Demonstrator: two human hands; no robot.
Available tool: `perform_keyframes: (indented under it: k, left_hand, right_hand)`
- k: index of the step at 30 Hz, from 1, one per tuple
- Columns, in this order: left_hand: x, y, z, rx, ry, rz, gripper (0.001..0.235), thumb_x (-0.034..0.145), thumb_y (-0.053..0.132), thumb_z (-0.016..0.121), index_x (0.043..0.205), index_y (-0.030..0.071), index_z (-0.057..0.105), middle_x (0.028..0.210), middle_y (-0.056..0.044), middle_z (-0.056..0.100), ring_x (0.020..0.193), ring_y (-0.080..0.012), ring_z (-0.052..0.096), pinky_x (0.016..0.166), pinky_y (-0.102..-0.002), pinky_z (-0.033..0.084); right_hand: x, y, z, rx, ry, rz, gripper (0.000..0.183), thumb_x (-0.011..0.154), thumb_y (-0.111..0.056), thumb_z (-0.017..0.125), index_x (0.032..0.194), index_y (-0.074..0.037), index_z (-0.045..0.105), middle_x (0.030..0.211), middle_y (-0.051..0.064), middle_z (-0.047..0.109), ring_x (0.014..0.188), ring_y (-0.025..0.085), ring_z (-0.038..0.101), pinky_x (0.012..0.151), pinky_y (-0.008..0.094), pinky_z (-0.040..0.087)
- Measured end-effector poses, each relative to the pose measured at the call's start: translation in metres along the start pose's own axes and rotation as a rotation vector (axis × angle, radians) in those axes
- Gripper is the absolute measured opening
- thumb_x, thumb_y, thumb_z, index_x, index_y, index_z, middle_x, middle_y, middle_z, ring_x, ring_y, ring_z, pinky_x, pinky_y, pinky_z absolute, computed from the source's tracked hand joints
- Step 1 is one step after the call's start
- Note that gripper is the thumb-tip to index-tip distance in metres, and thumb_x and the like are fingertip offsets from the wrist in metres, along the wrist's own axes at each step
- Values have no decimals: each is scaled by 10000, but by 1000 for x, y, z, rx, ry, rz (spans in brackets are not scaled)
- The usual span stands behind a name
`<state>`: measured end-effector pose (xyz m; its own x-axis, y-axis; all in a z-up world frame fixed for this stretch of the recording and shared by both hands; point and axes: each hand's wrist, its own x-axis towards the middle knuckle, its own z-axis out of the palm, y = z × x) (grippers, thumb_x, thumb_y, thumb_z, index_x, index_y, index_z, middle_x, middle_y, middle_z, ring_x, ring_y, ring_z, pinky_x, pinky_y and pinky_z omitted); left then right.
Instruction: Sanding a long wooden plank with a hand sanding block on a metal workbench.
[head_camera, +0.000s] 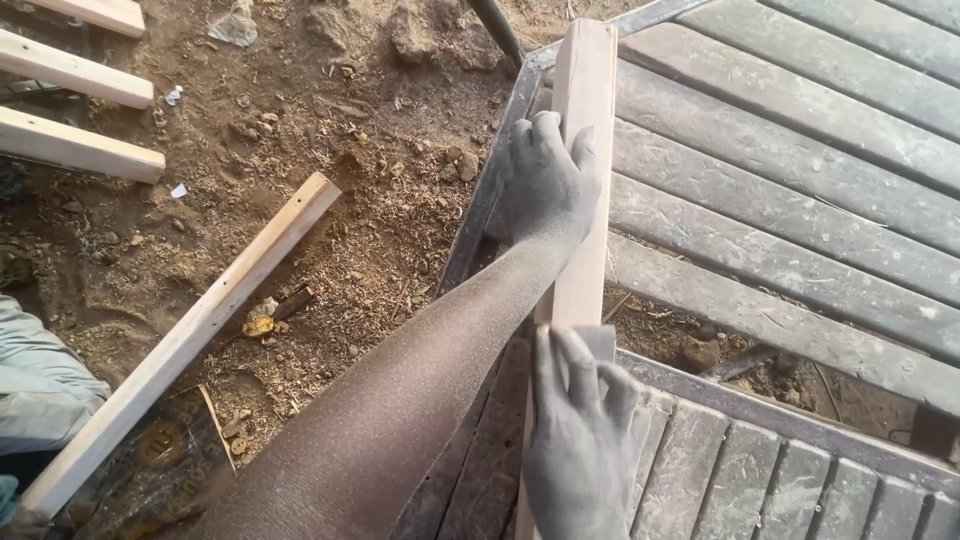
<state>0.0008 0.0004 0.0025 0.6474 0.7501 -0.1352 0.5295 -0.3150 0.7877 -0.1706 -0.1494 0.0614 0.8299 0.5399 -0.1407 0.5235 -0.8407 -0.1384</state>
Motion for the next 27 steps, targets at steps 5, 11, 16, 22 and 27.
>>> perform_keyframes:
  k: [5,11,16,22,27]
  left_hand:
    - [2,-5,-14,-325,-138,-159,352,939,486,442,1108,199,556,1215,-71,539,1114,-225,530,738,-372,592]
    - [-2,-72,-11,-208,-154,314,330,987,185,466,1249,60,623,1161,-113,723,1000,-269,689,922,-409,598]
    - [-11,-107,18,318,133,669,615,963,58,684,1530,119,455,1504,-82,547,1456,-383,417,1135,-571,472]
    - [4,-95,7,263,227,806,493,915,293,649,1373,109,631,1116,-83,645,1138,-281,623,857,-405,545]
    - [37,-87,13,408,44,668,232,985,57,604,1212,51,653,1104,-157,687,968,-338,643,847,-484,606]
  right_hand:
    - [54,-6,-15,88,16,49,572,985,-185,450,1556,-179,439,1494,3,454,1084,294,364,731,339,508]
    - [25,-2,-25,4,-269,154,738,863,-62,486,1553,-295,368,1562,-154,328,1080,325,387,697,473,598]
    - [79,11,-15,63,-138,26,993,658,289,388,1535,-178,413,1524,37,384,1044,428,382,747,432,531]
    - [89,25,-5,56,147,-109,583,924,-293,590,1490,-164,538,1465,-1,489,1235,346,539,947,429,476]
    - [55,8,-3,-78,152,-59,588,981,-388,499,1514,-141,477,1591,-9,415,1538,305,239,1226,583,95]
